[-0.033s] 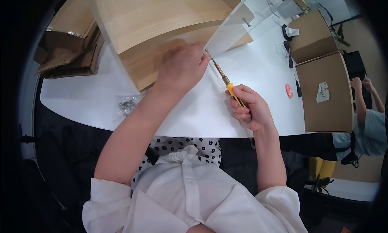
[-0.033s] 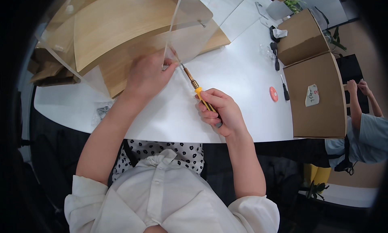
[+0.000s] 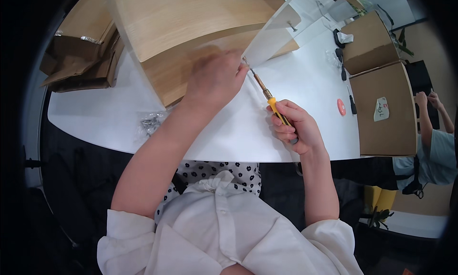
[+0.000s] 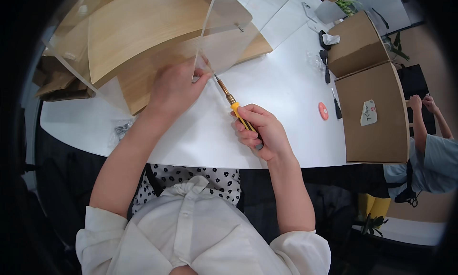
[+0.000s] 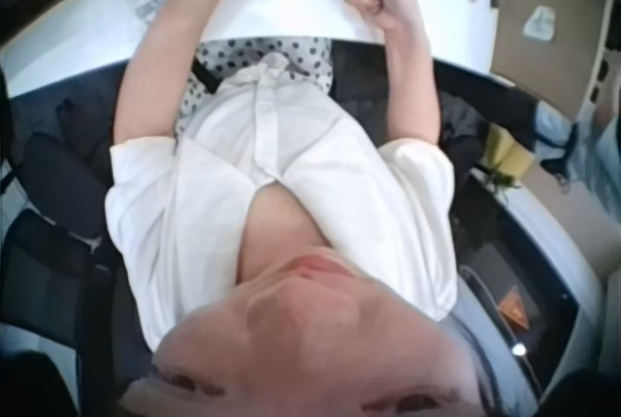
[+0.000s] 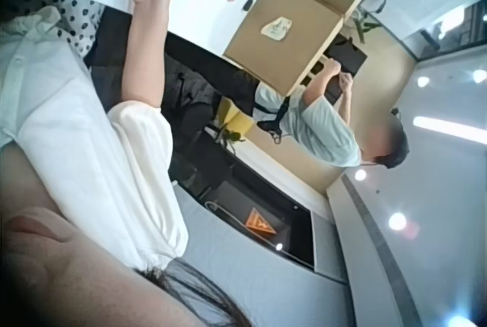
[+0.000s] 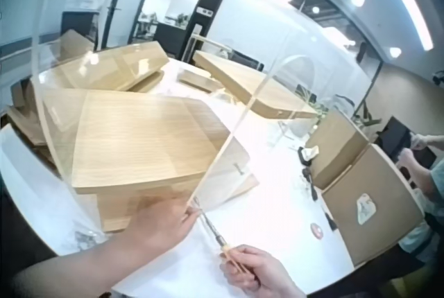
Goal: The person assembles a tiered wooden shelf by attaching clear acrylic panels to wooden shelves using a screwdriver. They secure multiple screws at various points on the structure, then place the assembled unit on the table and pack a wooden shelf into a cardboard box.
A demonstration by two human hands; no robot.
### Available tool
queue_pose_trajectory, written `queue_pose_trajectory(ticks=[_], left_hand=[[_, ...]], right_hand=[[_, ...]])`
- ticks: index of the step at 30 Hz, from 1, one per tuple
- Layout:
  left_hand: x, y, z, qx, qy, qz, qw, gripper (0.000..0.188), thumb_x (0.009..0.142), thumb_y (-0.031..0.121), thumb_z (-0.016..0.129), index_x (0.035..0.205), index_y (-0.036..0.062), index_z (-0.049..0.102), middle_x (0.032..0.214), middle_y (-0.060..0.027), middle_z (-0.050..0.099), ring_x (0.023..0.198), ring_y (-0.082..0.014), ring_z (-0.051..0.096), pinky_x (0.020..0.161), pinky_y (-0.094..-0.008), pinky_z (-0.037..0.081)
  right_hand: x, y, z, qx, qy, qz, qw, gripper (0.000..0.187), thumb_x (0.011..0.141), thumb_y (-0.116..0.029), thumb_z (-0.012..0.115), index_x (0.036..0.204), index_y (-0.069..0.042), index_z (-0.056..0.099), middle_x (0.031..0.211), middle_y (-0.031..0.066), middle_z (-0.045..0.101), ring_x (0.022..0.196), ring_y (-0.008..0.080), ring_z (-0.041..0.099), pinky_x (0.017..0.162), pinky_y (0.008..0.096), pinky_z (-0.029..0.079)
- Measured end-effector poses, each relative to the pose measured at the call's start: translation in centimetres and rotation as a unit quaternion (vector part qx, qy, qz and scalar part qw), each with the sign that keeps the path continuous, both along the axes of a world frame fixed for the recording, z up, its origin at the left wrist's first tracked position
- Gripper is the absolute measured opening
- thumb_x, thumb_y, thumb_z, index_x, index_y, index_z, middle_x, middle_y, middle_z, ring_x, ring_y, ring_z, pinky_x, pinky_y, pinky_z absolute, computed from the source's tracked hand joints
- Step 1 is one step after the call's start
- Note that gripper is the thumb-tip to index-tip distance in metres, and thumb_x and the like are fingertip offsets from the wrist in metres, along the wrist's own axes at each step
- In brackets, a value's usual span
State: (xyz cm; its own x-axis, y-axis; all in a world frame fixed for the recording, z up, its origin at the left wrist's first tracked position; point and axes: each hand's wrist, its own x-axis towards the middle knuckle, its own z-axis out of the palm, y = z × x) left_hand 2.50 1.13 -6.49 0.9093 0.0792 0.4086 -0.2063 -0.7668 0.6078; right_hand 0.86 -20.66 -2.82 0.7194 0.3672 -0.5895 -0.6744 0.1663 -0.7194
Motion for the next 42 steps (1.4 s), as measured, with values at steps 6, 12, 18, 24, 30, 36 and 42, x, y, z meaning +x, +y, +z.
queue_pose_trajectory(ticks=[6, 12, 18, 24, 30, 36, 42], left_hand=[[-0.1, 0.2, 0.2, -0.005, 0.023, 0.001, 1.0, 0.016, 0.089, 0.019, 0.064, 0.089, 0.0025, 0.065, 0.086, -0.0143, 0.069, 0.08, -0.0345, 0.068, 0.075, -0.0443, 0.054], [-0.2, 0.1, 0.5, -0.011, 0.038, 0.001, 0.999, 0.018, 0.09, 0.02, 0.063, 0.091, 0.0022, 0.065, 0.088, -0.0139, 0.07, 0.081, -0.0344, 0.068, 0.075, -0.0443, 0.054], [-0.3, 0.1, 0.6, -0.005, 0.032, -0.008, 0.999, 0.018, 0.09, 0.02, 0.064, 0.091, 0.0021, 0.065, 0.088, -0.0145, 0.07, 0.082, -0.0347, 0.067, 0.077, -0.0442, 0.054], [-0.4, 0.2, 0.9, -0.01, 0.046, -0.01, 0.999, 0.019, 0.091, 0.021, 0.064, 0.091, 0.002, 0.064, 0.089, -0.0148, 0.07, 0.084, -0.0344, 0.067, 0.078, -0.0444, 0.053], [-0.3, 0.1, 0.8, -0.006, 0.053, -0.002, 0.999, 0.019, 0.091, 0.021, 0.064, 0.092, 0.0018, 0.064, 0.091, -0.0149, 0.07, 0.086, -0.0345, 0.068, 0.079, -0.0442, 0.054], [-0.3, 0.1, 0.8, -0.007, 0.061, -0.001, 0.998, 0.02, 0.092, 0.021, 0.063, 0.095, 0.0021, 0.065, 0.092, -0.0149, 0.07, 0.086, -0.0348, 0.068, 0.08, -0.0444, 0.054], [-0.3, 0.1, 0.8, -0.001, 0.036, 0.002, 0.999, 0.019, 0.091, 0.021, 0.064, 0.093, 0.002, 0.065, 0.09, -0.015, 0.07, 0.085, -0.0351, 0.068, 0.079, -0.0446, 0.054]], right_hand=[[-2.5, 2.0, -1.2, -0.38, -0.384, 0.015, 0.841, 0.022, 0.084, -0.003, 0.075, 0.1, 0.002, 0.06, 0.09, 0.0107, 0.062, 0.067, 0.0155, 0.061, 0.055, 0.0265, 0.048], [-3.7, 1.7, -2.9, -0.597, -0.656, 0.07, 0.456, 0.027, 0.086, -0.005, 0.071, 0.113, 0.001, 0.067, 0.083, 0.0108, 0.063, 0.066, 0.0231, 0.063, 0.057, 0.0316, 0.052], [-3.4, 2.2, -3.1, -0.424, -0.503, -0.009, 0.753, 0.02, 0.092, -0.007, 0.067, 0.11, 0.003, 0.068, 0.074, 0.0042, 0.058, 0.051, 0.0101, 0.052, 0.043, 0.0255, 0.039], [-0.9, 0.1, -0.6, 0.103, 0.048, -0.017, 0.993, 0.025, 0.099, -0.015, 0.057, 0.114, 0.005, 0.061, 0.071, 0.0006, 0.052, 0.047, 0.0023, 0.031, 0.04, 0.0181, 0.025], [-2.0, 1.5, -0.3, -0.105, -0.1, -0.01, 0.989, 0.02, 0.096, -0.009, 0.062, 0.112, 0.003, 0.059, 0.075, 0.0028, 0.056, 0.05, 0.0051, 0.041, 0.045, 0.0197, 0.034], [-3.1, 1.8, -2.3, -0.559, -0.636, 0.045, 0.531, 0.02, 0.088, -0.007, 0.07, 0.106, -0.001, 0.063, 0.079, 0.0089, 0.061, 0.071, 0.021, 0.063, 0.057, 0.0323, 0.052], [-3.2, 2.1, -3.5, -0.573, -0.638, 0.026, 0.514, 0.011, 0.09, -0.008, 0.069, 0.097, 0.0, 0.064, 0.076, 0.0078, 0.06, 0.06, 0.0206, 0.06, 0.05, 0.0311, 0.048]])
